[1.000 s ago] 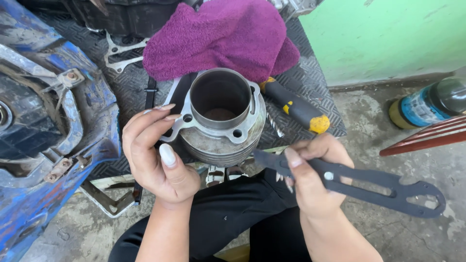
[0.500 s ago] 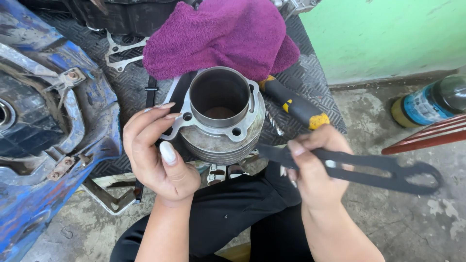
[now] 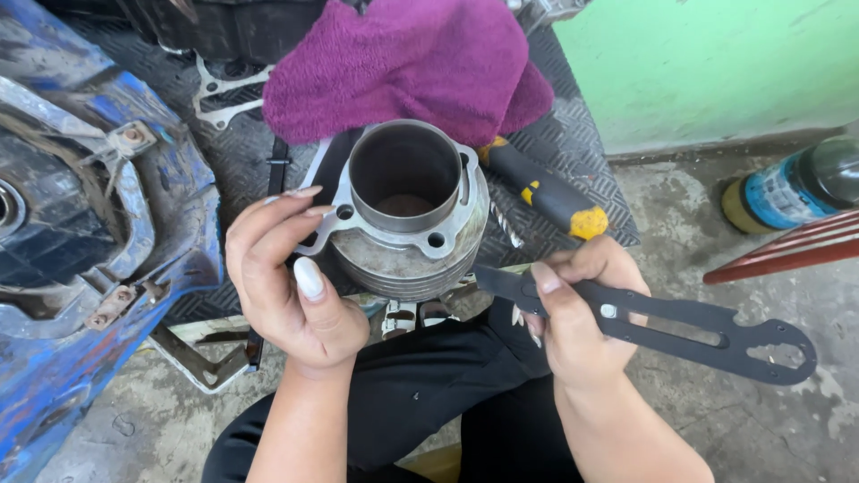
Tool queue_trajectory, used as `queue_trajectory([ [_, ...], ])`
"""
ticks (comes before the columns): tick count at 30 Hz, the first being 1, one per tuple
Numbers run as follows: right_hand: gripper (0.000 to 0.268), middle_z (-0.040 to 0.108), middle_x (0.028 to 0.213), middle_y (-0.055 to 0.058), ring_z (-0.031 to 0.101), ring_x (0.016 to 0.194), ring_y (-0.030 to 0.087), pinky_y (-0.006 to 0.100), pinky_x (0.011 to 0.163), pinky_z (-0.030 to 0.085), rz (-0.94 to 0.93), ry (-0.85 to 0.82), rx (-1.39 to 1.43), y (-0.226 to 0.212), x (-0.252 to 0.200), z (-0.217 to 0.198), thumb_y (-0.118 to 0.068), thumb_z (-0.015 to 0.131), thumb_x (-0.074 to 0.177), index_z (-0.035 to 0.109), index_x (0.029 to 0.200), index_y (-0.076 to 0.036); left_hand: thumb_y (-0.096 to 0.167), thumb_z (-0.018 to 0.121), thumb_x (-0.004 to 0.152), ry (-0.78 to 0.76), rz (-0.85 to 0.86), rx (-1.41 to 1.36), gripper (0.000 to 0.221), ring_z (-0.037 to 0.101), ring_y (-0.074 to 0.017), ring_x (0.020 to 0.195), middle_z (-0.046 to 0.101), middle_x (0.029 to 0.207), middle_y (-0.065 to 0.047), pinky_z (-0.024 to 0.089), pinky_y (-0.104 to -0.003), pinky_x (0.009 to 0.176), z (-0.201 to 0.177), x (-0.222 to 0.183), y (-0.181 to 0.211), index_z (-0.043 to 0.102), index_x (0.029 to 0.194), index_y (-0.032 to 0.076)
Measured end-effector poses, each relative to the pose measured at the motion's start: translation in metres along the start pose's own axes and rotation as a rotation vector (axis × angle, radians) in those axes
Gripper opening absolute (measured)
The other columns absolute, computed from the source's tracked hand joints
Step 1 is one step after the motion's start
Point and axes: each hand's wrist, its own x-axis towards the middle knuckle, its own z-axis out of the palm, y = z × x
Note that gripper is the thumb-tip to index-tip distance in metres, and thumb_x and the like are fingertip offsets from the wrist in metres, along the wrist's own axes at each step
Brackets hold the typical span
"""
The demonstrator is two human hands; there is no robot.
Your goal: Scraping off old gasket material from a motorcycle cylinder block to prepare it for repair.
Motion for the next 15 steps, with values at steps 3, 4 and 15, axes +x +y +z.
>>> queue_trajectory([
  [3, 0.016, 0.063, 0.073, 0.013, 0.05, 0.045, 0.01, 0.019, 0.04, 0.039, 0.045, -0.02, 0.056, -0.001, 0.001, -0.003, 0.006, 0.059, 0.088, 0.048, 0.089, -0.006, 0.028, 0.036, 0.105, 0.004, 0.009, -0.001, 0.038, 0.058, -0.0354, 0.114, 0.06, 0.12, -0.021, 0.046, -0.048, 0.111, 0.001, 0.001, -0.001, 0.057, 0.109, -0.004],
  [4, 0.016, 0.065, 0.073, 0.013, 0.052, 0.047, 0.01, 0.019, 0.041, 0.041, 0.088, -0.058, 0.095, -0.003, -0.001, -0.006, 0.008, 0.06, 0.085, 0.052, 0.091, -0.004, 0.028, 0.036, 0.105, 0.002, 0.003, 0.005, 0.039, 0.058, -0.0353, 0.114, 0.06, 0.12, -0.022, 0.047, -0.048, 0.11, 0.001, 0.0, 0.0, 0.058, 0.108, -0.005],
  [15, 0.014, 0.062, 0.07, 0.009, 0.049, 0.046, 0.009, 0.02, 0.042, 0.039, 0.05, -0.09, 0.106, 0.009, -0.005, 0.007, 0.003, 0.06, 0.089, 0.049, 0.093, -0.006, 0.028, 0.035, 0.106, 0.004, 0.004, 0.004, 0.039, 0.058, -0.035, 0.114, 0.059, 0.12, -0.022, 0.047, -0.048, 0.11, 0.001, -0.001, -0.001, 0.057, 0.109, -0.004],
])
